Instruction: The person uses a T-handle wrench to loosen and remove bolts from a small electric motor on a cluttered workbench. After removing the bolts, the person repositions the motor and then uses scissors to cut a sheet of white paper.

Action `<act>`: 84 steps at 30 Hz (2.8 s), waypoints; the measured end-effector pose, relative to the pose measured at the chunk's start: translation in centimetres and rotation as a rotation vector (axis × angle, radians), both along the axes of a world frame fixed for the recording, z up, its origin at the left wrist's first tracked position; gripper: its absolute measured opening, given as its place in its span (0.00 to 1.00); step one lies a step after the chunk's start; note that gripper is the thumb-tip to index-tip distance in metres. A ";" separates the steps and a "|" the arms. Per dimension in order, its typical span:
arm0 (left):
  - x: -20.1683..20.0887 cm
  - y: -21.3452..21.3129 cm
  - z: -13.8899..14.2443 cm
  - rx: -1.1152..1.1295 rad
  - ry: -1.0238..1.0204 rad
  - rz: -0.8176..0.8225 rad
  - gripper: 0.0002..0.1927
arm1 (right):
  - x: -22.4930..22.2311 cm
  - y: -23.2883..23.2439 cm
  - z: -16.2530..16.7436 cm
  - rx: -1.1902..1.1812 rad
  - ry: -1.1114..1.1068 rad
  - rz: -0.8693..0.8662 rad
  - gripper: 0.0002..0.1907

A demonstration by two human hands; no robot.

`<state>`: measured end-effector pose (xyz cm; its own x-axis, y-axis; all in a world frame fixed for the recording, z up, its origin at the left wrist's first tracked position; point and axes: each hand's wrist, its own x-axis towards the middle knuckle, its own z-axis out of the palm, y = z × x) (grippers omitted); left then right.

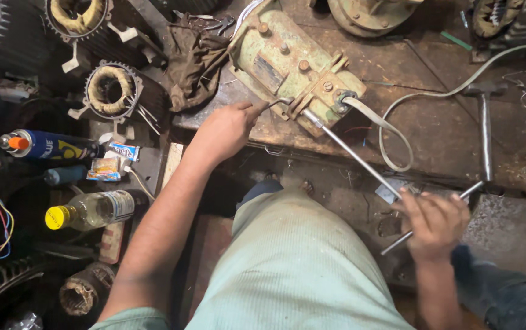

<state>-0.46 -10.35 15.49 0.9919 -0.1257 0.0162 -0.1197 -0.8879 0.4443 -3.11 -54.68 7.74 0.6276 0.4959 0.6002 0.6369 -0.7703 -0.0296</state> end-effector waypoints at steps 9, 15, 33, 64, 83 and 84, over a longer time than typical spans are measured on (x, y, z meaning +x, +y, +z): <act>0.7 0.2 -2.1 -0.269 -0.050 -0.069 0.27 | -0.6 1.8 -1.6 0.204 0.333 -0.074 0.15; 2.3 -1.0 -4.3 -0.511 -0.083 0.033 0.20 | -2.4 5.1 -2.9 0.411 0.542 -0.187 0.08; 4.4 2.2 -5.5 -0.636 -0.124 -0.072 0.15 | -3.3 5.0 -5.2 1.744 0.968 -0.423 0.20; 3.8 4.1 -6.2 -0.741 -0.204 -0.067 0.17 | -6.8 7.4 2.8 0.201 0.588 -0.254 0.40; 4.3 1.6 -5.4 -0.672 -0.169 -0.047 0.17 | -3.8 2.1 -6.9 1.284 1.398 -0.751 0.14; 4.1 1.5 -5.3 -0.665 -0.155 -0.035 0.17 | -5.1 1.9 -5.3 1.263 1.316 -0.643 0.16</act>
<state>3.68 -8.85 10.15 0.9675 -0.0722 0.2422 -0.2495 -0.4268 0.8693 -8.22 -52.80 2.48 0.7978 -0.2324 -0.5563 -0.5713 0.0032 -0.8207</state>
